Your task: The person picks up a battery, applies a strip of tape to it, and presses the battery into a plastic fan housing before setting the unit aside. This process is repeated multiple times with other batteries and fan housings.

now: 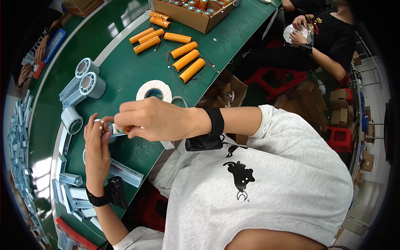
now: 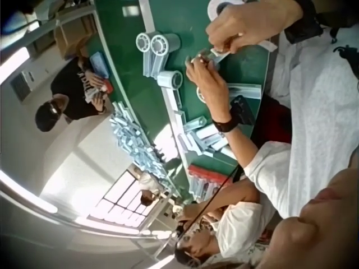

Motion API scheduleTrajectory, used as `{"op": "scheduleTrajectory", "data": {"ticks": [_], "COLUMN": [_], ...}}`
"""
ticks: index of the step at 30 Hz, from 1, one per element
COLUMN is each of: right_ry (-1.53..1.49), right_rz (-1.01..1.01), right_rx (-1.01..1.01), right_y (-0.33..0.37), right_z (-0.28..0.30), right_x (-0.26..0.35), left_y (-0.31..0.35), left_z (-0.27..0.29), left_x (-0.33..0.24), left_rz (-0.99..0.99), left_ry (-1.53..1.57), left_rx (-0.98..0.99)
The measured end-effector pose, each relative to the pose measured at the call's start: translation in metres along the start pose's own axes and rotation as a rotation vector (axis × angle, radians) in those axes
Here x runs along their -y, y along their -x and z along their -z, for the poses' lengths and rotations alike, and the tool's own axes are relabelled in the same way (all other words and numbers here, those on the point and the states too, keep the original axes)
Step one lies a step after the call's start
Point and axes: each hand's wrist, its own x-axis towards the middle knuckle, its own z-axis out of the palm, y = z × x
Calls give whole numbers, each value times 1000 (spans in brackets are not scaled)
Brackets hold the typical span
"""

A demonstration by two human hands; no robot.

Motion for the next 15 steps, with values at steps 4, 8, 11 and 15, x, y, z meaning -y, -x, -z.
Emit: {"op": "scheduleTrajectory", "data": {"ticks": [4,8,11,15], "right_ry": [154,284,338,292], "right_rz": [-143,-28,-38,-164], "right_rx": [221,316,392,584], "right_y": [0,-10,-17,-38], "right_z": [6,11,2,-16], "right_x": [2,5,-7,-21], "left_y": [0,4,-1,0], "left_z": [-1,-3,-2,4], "left_x": [-1,0,9,10], "left_rz": [-5,122,173,133], "left_ry": [-24,142,298,338], "left_rx": [-11,-49,-39,-33]}}
